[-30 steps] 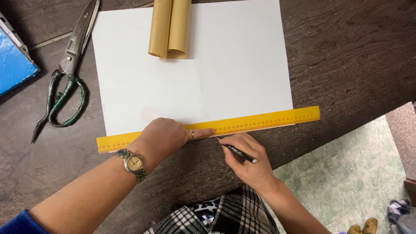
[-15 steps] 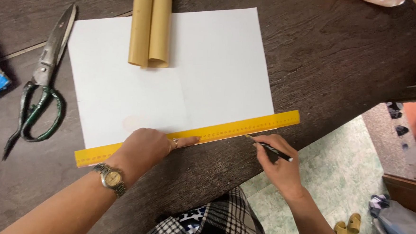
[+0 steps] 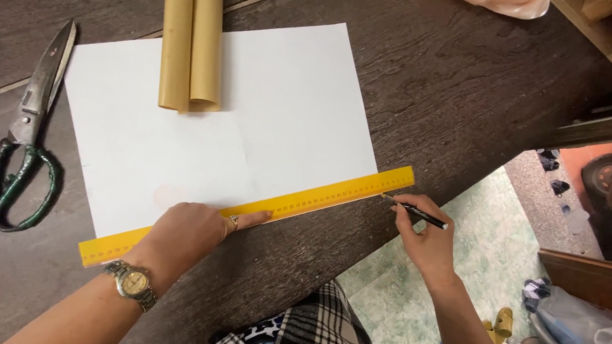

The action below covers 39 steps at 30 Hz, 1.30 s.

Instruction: The person uses a yellow ruler and a pen to draw straight lines on a large white sheet of paper. They then place a curved cardboard template on the paper and trace its outline, continuing to add measurements and lines to the pattern.

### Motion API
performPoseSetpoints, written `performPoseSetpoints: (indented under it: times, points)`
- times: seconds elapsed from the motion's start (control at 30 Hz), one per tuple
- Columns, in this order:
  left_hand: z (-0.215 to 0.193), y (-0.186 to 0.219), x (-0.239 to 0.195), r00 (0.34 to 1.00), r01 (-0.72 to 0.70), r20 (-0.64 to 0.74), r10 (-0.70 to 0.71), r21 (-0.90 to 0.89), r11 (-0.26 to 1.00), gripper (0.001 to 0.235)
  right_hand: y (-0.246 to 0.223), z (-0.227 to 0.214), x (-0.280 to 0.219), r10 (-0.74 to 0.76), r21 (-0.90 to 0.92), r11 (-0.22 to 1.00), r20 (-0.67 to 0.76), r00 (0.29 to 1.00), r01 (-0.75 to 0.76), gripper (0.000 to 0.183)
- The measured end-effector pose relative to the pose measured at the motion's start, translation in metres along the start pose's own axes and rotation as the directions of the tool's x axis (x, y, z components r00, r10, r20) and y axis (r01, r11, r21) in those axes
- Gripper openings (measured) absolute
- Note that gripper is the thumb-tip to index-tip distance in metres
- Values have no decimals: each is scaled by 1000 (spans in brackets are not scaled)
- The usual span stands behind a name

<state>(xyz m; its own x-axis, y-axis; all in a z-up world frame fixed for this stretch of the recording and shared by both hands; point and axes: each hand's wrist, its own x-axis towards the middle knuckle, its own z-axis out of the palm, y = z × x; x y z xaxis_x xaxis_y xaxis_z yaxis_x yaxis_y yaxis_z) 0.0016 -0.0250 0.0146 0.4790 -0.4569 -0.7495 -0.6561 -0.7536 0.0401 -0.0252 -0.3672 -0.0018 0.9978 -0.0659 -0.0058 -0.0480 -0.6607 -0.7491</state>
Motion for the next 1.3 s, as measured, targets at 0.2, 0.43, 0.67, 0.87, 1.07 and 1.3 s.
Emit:
performPoseSetpoints:
  times: [0.2,0.43,0.67,0.87,1.07,1.3]
  points:
    - [1,0,0,1000,16,-3,-16,-23,1000,95,10,-3,0,26,0,1000,-46,999,-26,17]
    - [7,-9,0,999,27,-25,-28,-38,999,95,-7,-4,-2,31,46,999,-158,987,-24,23]
    - [71,-34,-8,905,139,-314,-288,-420,897,64,-10,0,-6,-85,62,993,-175,981,97,26]
    - [99,-36,-10,753,187,-413,-512,-612,769,42,-25,9,-2,-127,55,989,-125,984,135,27]
    - [104,-35,-21,660,131,-427,-618,-745,654,28,-29,12,0,-158,57,985,-105,982,165,27]
    - [110,-32,-46,553,141,-414,-723,-809,571,25,-24,14,0,-151,79,984,-72,986,157,26]
